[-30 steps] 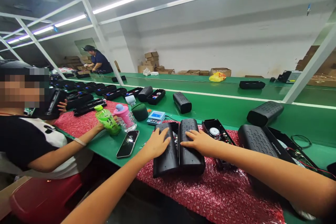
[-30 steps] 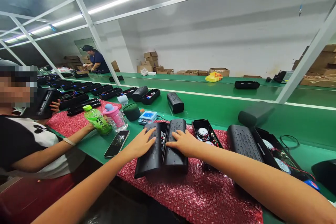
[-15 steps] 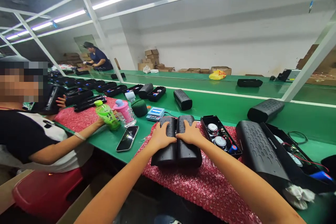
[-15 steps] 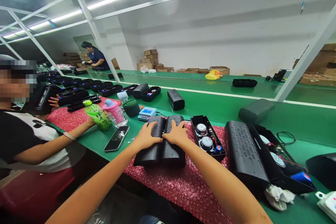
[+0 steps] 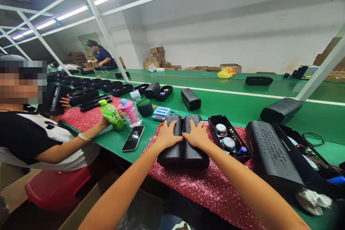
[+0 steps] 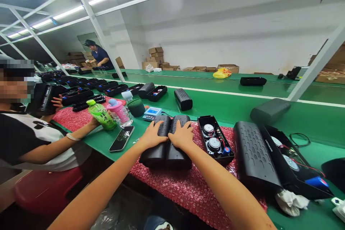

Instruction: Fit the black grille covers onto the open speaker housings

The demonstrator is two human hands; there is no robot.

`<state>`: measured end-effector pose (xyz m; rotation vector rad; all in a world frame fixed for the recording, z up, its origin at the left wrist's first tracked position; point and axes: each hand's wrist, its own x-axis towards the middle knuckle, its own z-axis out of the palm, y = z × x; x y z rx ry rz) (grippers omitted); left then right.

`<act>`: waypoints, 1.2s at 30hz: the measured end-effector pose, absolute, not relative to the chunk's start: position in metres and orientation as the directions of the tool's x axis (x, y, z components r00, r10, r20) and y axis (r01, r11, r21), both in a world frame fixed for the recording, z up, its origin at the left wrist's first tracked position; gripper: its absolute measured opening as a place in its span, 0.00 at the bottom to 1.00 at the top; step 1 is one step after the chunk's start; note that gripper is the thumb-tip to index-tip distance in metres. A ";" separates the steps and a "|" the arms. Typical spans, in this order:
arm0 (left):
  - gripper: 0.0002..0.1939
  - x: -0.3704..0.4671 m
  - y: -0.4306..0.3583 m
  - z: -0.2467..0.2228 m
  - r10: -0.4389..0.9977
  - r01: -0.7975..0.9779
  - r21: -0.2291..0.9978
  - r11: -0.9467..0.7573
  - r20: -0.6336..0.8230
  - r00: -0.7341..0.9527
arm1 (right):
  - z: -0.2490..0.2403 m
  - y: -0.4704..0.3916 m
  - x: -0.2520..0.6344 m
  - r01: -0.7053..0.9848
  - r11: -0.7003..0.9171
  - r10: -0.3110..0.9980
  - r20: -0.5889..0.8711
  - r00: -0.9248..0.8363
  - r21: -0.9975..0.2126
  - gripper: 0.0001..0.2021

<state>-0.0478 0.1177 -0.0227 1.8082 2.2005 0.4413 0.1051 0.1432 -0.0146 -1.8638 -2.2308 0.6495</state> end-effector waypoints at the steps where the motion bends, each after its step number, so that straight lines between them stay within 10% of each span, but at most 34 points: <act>1: 0.46 -0.047 0.117 -0.022 0.981 0.904 0.387 0.180 -0.011 -0.191 | -0.015 0.144 0.106 0.895 0.133 0.966 -0.147 -0.213 -0.426 0.40; 36: 0.47 -0.043 0.117 -0.014 0.988 0.939 0.317 0.131 -0.115 -0.099 | -0.022 0.148 0.123 0.847 0.171 0.959 -0.110 -0.259 -0.503 0.41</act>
